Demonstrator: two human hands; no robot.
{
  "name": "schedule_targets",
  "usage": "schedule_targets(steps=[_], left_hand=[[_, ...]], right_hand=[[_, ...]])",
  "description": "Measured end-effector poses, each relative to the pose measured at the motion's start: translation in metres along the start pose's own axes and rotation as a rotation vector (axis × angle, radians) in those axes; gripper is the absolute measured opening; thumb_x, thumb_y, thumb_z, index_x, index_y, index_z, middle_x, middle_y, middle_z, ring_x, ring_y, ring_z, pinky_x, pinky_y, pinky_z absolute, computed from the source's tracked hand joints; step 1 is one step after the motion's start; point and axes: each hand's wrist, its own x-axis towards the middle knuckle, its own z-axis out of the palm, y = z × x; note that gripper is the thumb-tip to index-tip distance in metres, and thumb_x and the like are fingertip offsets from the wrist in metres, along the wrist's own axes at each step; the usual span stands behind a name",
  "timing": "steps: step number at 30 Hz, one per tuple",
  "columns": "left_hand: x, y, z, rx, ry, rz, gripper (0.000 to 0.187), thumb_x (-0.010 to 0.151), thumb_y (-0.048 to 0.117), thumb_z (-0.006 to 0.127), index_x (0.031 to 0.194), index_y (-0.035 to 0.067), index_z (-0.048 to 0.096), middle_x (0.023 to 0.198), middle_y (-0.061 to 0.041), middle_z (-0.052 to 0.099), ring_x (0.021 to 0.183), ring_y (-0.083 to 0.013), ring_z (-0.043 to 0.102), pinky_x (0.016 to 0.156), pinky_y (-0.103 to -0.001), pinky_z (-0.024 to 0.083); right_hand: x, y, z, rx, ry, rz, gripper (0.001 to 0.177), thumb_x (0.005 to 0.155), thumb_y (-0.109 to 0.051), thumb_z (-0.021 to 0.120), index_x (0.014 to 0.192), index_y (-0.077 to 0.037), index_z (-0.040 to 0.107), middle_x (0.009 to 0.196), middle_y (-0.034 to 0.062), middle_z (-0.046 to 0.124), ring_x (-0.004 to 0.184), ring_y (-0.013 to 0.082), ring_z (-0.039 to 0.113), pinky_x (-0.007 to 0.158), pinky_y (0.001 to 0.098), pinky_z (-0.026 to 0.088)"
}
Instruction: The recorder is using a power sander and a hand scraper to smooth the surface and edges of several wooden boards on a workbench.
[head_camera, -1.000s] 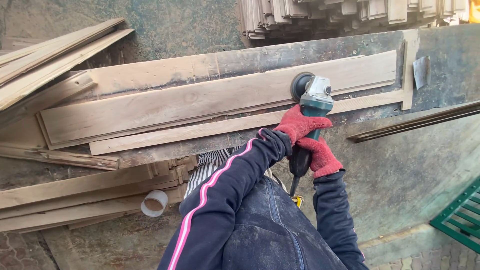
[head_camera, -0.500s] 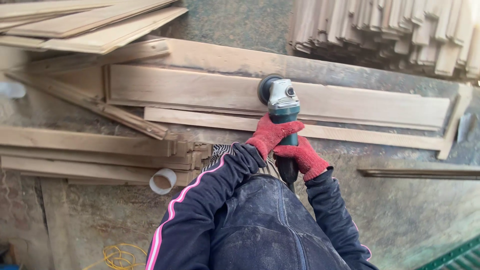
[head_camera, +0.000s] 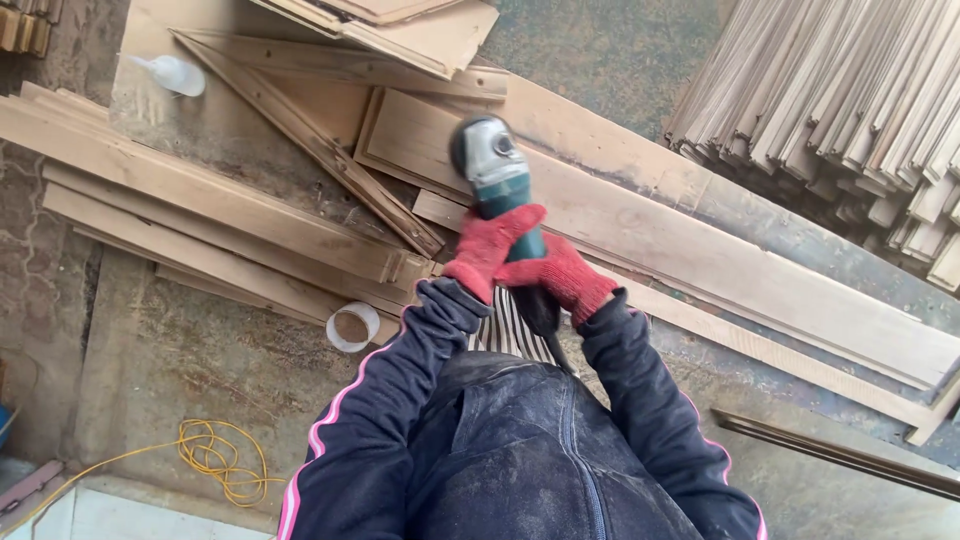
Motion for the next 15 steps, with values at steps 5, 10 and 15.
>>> schedule_targets(steps=[5,10,15], left_hand=[[-0.046,-0.006,0.081,-0.096,-0.314,-0.013,0.073,0.058,0.021,0.096,0.122,0.004,0.068,0.108,-0.018,0.071,0.109,-0.0341,0.068,0.097,-0.048,0.056],[-0.080,-0.030,0.125,-0.068,-0.501,-0.095,0.080,0.052,0.020,0.094,0.124,0.004,0.064,0.110,-0.018,0.070,0.111,-0.0344,0.067,0.101,-0.046,0.054],[-0.068,-0.037,0.088,-0.096,-0.483,-0.018,0.078,0.050,0.020,0.096,0.121,0.004,0.066,0.104,-0.019,0.071,0.105,-0.0316,0.069,0.096,-0.044,0.054]], right_hand=[[-0.049,0.025,-0.048,0.238,0.263,0.114,0.048,0.049,-0.016,0.092,0.094,-0.008,0.077,0.080,0.0091,0.071,0.075,0.0249,0.070,0.076,0.0393,0.057],[-0.092,0.064,-0.075,0.383,0.400,0.157,0.045,0.055,-0.014,0.086,0.099,-0.008,0.076,0.083,0.0098,0.072,0.075,0.0267,0.071,0.079,0.0408,0.056],[-0.067,0.081,-0.059,0.312,0.344,0.174,0.051,0.050,-0.013,0.091,0.098,-0.008,0.077,0.086,0.0107,0.073,0.079,0.0275,0.070,0.081,0.0409,0.054]])
